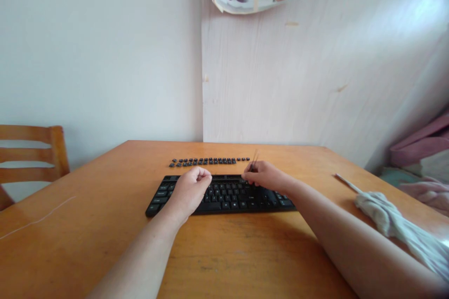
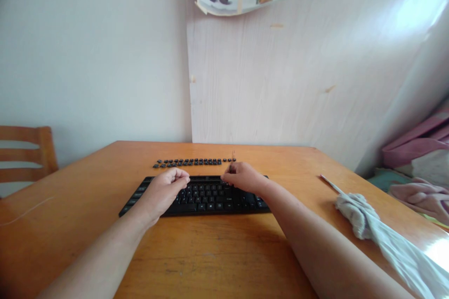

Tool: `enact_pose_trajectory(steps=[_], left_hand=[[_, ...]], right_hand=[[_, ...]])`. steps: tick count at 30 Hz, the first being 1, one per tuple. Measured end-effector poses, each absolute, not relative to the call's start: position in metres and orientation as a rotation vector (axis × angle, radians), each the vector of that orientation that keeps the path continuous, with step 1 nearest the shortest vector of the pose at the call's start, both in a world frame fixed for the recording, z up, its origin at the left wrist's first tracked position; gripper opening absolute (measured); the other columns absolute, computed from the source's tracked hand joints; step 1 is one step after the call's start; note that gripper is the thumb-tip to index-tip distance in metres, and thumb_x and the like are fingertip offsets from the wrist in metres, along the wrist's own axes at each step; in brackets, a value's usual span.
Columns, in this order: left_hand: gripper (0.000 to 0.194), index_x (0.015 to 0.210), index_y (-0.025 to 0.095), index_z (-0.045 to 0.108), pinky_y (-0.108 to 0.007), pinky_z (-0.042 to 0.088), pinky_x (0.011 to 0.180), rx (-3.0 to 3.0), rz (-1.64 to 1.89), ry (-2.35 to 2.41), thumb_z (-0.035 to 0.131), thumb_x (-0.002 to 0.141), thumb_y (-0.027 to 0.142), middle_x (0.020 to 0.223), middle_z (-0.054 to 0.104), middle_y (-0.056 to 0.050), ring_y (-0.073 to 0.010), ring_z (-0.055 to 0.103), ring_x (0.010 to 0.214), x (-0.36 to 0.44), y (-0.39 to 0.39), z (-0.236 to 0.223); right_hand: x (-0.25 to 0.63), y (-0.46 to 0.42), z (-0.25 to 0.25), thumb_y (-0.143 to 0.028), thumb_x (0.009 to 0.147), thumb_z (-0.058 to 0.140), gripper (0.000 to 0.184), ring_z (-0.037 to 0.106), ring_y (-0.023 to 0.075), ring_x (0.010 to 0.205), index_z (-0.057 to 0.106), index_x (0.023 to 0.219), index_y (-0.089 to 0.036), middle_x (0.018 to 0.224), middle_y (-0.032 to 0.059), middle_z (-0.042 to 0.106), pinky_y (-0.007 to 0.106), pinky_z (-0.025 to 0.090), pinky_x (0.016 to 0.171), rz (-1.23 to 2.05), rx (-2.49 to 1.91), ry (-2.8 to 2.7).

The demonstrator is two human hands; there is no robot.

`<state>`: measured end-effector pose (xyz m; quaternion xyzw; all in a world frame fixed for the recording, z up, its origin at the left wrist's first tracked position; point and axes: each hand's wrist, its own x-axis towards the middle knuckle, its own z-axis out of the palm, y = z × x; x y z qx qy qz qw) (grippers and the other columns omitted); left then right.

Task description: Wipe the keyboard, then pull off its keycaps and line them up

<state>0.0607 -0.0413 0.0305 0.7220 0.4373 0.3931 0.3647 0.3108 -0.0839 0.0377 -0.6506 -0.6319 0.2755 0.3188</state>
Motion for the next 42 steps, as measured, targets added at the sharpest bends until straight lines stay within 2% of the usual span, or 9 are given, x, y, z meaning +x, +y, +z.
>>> enact_pose_trajectory(steps=[3,9,16,23,34,42], left_hand=[[0.02,0.084,0.018,0.064,-0.031,0.043,0.073,1.866,1.012,1.123,0.058,0.079,0.037,0.08,0.068,-0.004,-0.0202,0.062,0.078,0.061,-0.041,0.031],[0.021,0.084,0.018,0.064,-0.031,0.044,0.072,1.853,1.015,1.112,0.058,0.078,0.037,0.08,0.068,-0.004,-0.0199,0.062,0.077,0.061,-0.04,0.03],[0.02,0.085,0.018,0.065,-0.031,0.044,0.073,1.851,0.993,1.131,0.058,0.077,0.036,0.08,0.069,-0.004,-0.0201,0.062,0.077,0.061,-0.04,0.031],[0.018,0.084,0.019,0.065,-0.031,0.044,0.073,1.874,0.998,1.134,0.058,0.076,0.033,0.081,0.069,-0.003,-0.0198,0.063,0.078,0.061,-0.04,0.03],[0.019,0.084,0.018,0.065,-0.031,0.045,0.074,1.875,1.015,1.12,0.057,0.078,0.035,0.08,0.068,-0.004,-0.02,0.063,0.078,0.06,-0.041,0.031],[0.024,0.091,0.017,0.065,-0.032,0.046,0.08,1.683,0.949,0.916,0.061,0.08,0.038,0.086,0.069,-0.005,-0.0197,0.063,0.084,0.068,-0.055,0.038]], right_hand=[[0.316,-0.089,0.043,-0.026,0.074,0.067,0.013,0.055,0.0107,0.057,0.063,0.082,-0.016,0.067,0.0002,0.062,0.022,0.042,0.051,0.845,-1.665,-1.667],[0.325,-0.092,0.047,-0.027,0.073,0.069,0.019,0.057,0.0115,0.057,0.065,0.088,-0.015,0.068,0.0007,0.063,0.023,0.045,0.05,0.91,-1.641,-1.731],[0.325,-0.083,0.037,-0.024,0.074,0.069,0.013,0.055,0.0105,0.057,0.065,0.082,-0.016,0.066,0.0001,0.062,0.023,0.045,0.055,0.8,-1.585,-1.765],[0.323,-0.079,0.026,-0.022,0.074,0.065,0.006,0.057,0.0103,0.053,0.062,0.077,-0.016,0.063,0.0003,0.065,0.021,0.043,0.05,0.768,-1.592,-1.647],[0.321,-0.084,0.038,-0.032,0.077,0.065,0.017,0.054,0.0091,0.052,0.061,0.08,-0.016,0.066,0.0018,0.066,0.02,0.038,0.046,0.843,-1.513,-1.399],[0.277,-0.098,0.055,-0.036,0.082,0.061,0.017,0.054,0.0116,0.059,0.06,0.081,-0.019,0.069,0.0003,0.06,0.024,0.044,0.057,0.655,-1.34,-1.616]])
